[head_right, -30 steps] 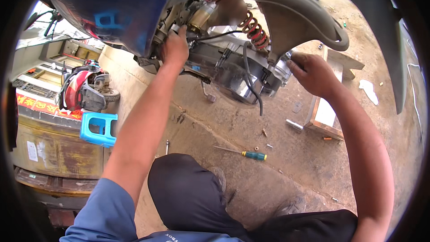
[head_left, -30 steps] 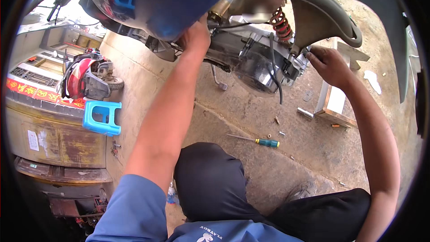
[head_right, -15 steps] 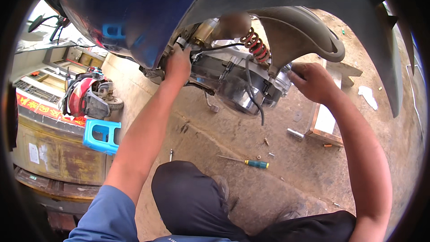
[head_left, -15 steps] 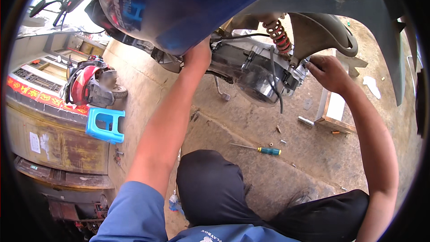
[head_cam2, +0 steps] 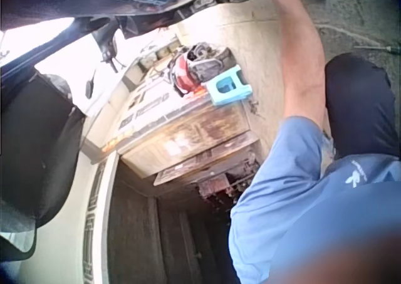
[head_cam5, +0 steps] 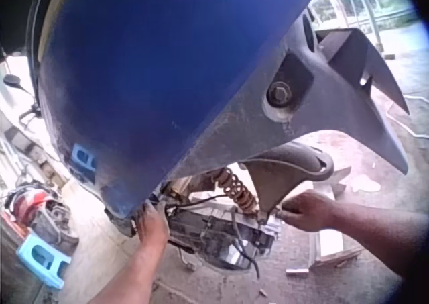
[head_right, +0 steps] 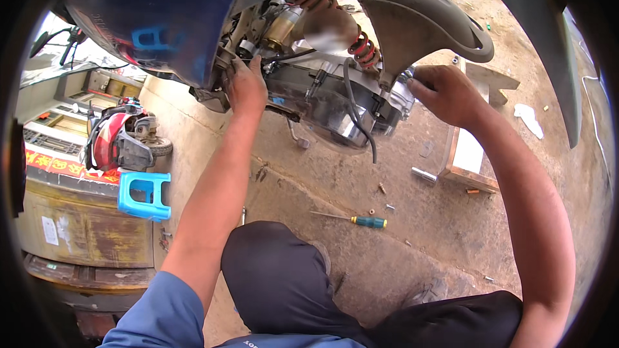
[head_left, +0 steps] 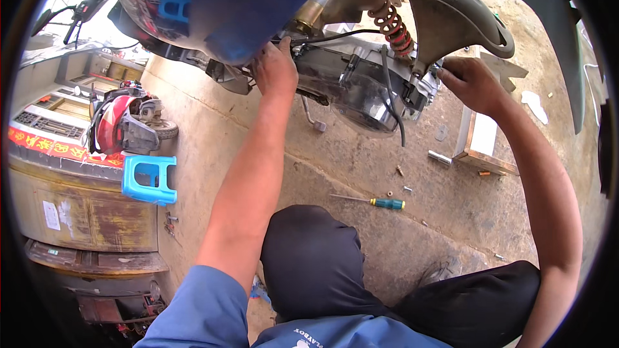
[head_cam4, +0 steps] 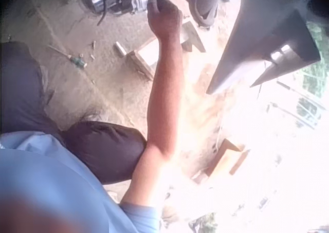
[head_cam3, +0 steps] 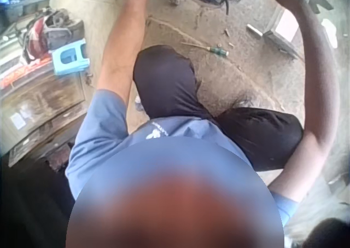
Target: Repairing the engine and drivetrain components of a motor scooter by removing bolts and using lubricant spray.
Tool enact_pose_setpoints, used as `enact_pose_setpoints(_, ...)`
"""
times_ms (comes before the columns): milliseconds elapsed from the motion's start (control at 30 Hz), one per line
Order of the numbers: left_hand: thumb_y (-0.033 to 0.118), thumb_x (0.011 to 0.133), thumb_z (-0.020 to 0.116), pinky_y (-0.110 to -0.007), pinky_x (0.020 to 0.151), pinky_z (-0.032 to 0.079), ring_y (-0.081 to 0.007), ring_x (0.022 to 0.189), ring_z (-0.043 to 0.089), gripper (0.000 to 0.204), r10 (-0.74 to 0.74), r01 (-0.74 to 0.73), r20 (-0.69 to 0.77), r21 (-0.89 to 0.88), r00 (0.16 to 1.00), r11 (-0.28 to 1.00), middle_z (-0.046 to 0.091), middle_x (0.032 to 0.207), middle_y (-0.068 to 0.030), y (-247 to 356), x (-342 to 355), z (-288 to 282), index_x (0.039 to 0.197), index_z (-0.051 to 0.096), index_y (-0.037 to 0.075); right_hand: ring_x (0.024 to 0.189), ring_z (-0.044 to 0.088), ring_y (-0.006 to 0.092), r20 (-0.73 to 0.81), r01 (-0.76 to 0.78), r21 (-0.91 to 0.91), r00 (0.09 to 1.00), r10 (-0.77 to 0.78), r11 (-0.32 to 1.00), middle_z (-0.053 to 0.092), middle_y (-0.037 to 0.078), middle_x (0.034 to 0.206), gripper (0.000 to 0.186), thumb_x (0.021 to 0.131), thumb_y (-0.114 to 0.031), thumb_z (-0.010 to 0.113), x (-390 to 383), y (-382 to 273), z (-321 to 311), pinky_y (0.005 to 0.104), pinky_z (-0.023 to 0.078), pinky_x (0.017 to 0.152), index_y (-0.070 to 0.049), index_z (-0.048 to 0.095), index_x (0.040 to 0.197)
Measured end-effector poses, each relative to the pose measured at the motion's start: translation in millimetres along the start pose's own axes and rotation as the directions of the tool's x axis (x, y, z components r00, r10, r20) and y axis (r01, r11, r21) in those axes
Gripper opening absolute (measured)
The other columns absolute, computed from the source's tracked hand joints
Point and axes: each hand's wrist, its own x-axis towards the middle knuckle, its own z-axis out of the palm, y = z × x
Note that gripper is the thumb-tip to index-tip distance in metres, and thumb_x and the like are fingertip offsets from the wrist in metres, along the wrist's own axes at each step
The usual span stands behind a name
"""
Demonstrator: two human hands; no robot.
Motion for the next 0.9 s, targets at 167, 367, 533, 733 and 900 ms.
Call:
enact_pose_setpoints(167, 0.042, 0.107, 0.059, -0.054, 0.107, 0.045, -0.0502, 0.127, 0.056, 0.063, 0.038, -0.038, -0.067, 0.006, 0.997, 0.999, 0.055, 0.141, -0.033, -4, -6, 5, 0.141, 0.05, -0.01, 0.067, 0.058, 0.0262, -0.042, 0.034, 0.097, 0.999, -0.03, 0.995, 0.063, 0.022, 0.075, 0.032, 0.102, -0.027, 0.061, 1, 10, 11, 0.0447, 0.05, 0.072, 0.005, 0.067, 0.099)
enact_pose_setpoints(367, 0.032, 0.108, 0.057, -0.053, 0.108, 0.046, -0.0465, 0.125, 0.058, 0.053, 0.16, -0.166, -0.06, -0.121, 0.985, 0.979, 0.06, 0.135, -0.0307, -20, -14, 11, 0.137, 0.057, -0.013, 0.059, 0.048, 0.0353, -0.072, 0.088, 0.023, 0.994, -0.086, 0.996, 0.049, 0.022, 0.064, 0.033, 0.099, -0.023, 0.061, 7, 20, 19, 0.0496, 0.043, 0.064, 0.004, 0.059, 0.081)
enact_pose_setpoints(533, 0.023, 0.109, 0.052, -0.051, 0.108, 0.044, -0.0478, 0.125, 0.057, 0.038, 0.227, -0.233, -0.054, -0.304, 0.972, 0.924, 0.064, 0.131, -0.0282, 9, -6, 3, 0.126, 0.067, -0.008, 0.06, 0.05, 0.0383, -0.076, 0.084, 0.009, 0.994, -0.083, 0.996, 0.052, 0.024, 0.066, 0.032, 0.099, -0.024, 0.061, 6, 24, 19, 0.0506, 0.044, 0.065, 0.004, 0.06, 0.082)
enact_pose_setpoints(733, 0.036, 0.11, 0.057, -0.042, 0.086, 0.052, -0.0338, 0.092, 0.069, 0.043, -0.145, 0.12, 0.006, -0.598, 0.989, 0.793, 0.074, 0.105, -0.0215, 14, -2, -4, 0.113, 0.07, -0.005, 0.066, 0.054, 0.0417, -0.066, 0.094, -0.042, 0.993, -0.097, 0.995, 0.055, 0.024, 0.072, 0.03, 0.099, -0.023, 0.061, 8, 23, 21, 0.0504, 0.044, 0.066, 0.003, 0.059, 0.084)
enact_pose_setpoints(900, 0.043, 0.11, 0.057, -0.045, 0.078, 0.052, -0.0356, 0.079, 0.067, 0.051, -0.147, 0.141, 0.028, -0.509, 0.989, 0.849, 0.072, 0.085, -0.0216, 18, 17, 1, 0.099, 0.073, -0.004, 0.075, 0.058, 0.0435, 0.027, 0.064, -0.138, 0.998, -0.06, 0.988, 0.057, 0.025, 0.078, 0.025, 0.099, -0.022, 0.062, 13, 19, 21, 0.0506, 0.045, 0.07, 0.002, 0.062, 0.09)
